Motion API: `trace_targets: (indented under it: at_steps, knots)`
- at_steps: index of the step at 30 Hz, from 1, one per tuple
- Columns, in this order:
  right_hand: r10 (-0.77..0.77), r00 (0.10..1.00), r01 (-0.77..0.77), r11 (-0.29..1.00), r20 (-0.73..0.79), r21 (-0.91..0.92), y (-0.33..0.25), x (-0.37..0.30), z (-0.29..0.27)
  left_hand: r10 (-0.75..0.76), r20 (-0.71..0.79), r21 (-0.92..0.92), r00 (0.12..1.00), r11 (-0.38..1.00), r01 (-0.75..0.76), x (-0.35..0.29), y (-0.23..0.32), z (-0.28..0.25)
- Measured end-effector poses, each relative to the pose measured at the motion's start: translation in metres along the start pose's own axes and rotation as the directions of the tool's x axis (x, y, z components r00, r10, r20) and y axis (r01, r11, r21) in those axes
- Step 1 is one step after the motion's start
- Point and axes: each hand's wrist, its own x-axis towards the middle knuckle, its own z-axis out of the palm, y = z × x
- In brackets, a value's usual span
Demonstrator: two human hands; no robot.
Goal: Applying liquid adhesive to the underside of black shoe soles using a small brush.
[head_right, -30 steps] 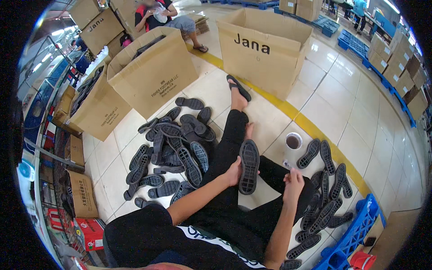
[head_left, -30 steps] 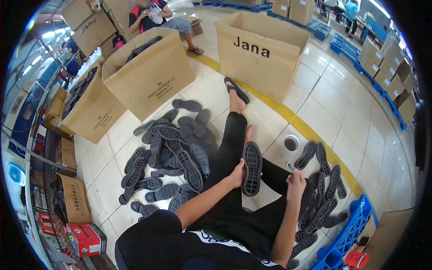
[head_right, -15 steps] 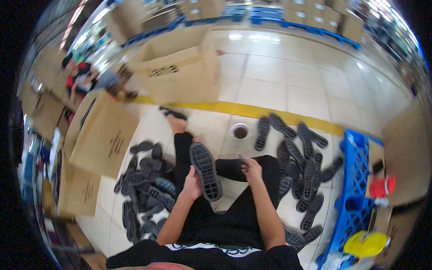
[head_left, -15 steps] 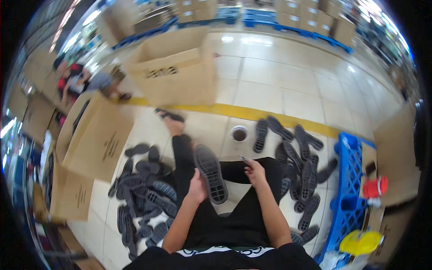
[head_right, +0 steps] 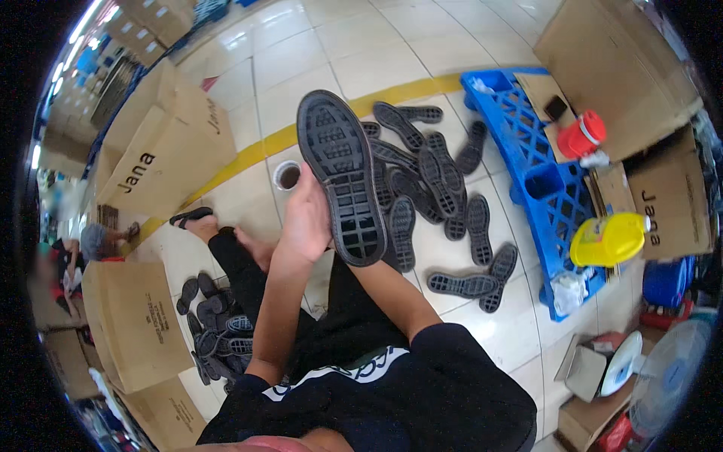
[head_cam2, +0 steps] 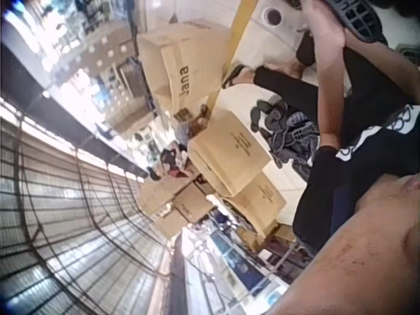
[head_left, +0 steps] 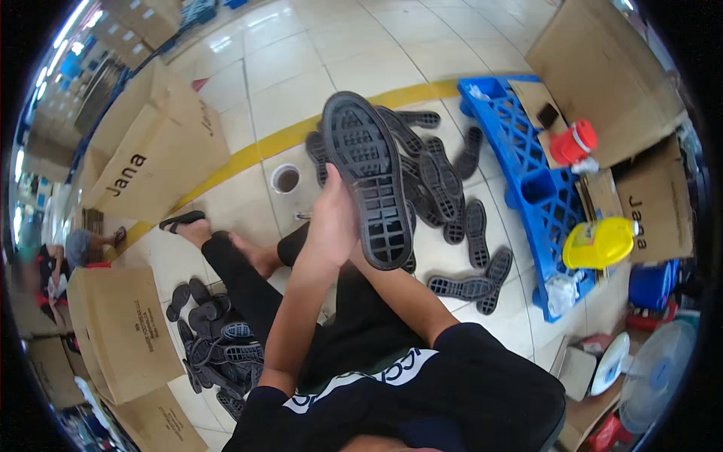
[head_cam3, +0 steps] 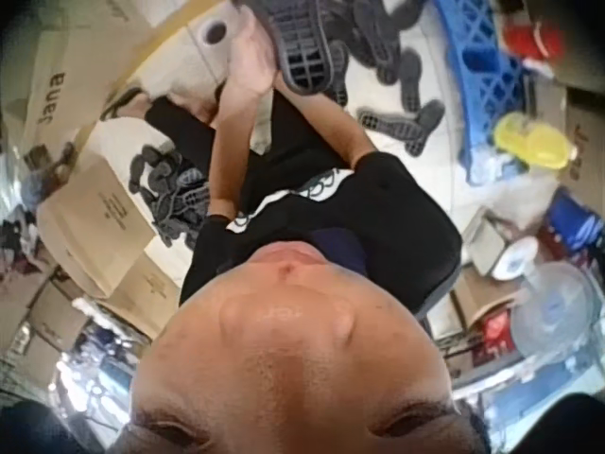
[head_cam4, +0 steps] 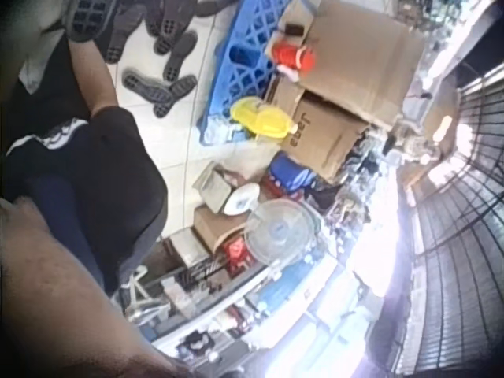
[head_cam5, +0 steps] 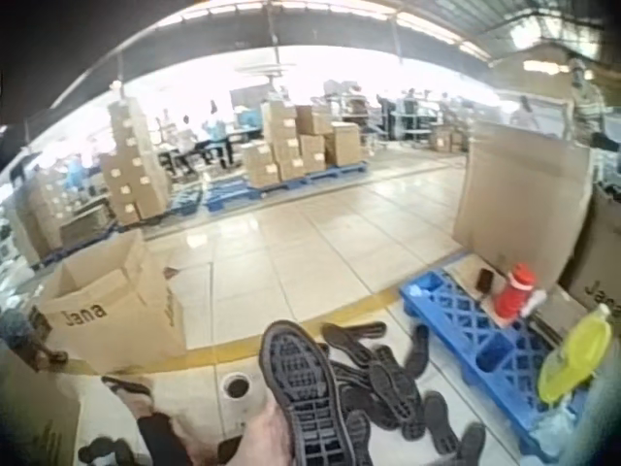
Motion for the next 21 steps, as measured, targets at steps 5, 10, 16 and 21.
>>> trace_targets:
  at_steps: [5,10,16,21]
  knots:
    - [0.032,0.998,-0.031,0.999,-0.048,0.025,0.006,-0.006,-0.007,-0.244,-0.074,-0.539,0.967,0.826,0.167,0.003,-0.001,0.024]
    - [0.106,0.993,-0.106,0.994,-0.042,0.017,0.010,-0.008,-0.004,-0.006,-0.163,0.028,0.987,1.000,0.011,0.007,-0.027,0.012]
    - [0.178,0.983,-0.178,0.984,-0.031,0.007,0.025,-0.012,0.010,-0.096,-0.180,-0.088,0.979,0.993,0.081,-0.001,-0.022,0.026]
    - [0.224,0.974,-0.224,0.974,-0.035,-0.013,0.010,-0.007,-0.005,-0.169,-0.100,-0.115,0.981,0.981,0.157,0.008,-0.044,-0.006]
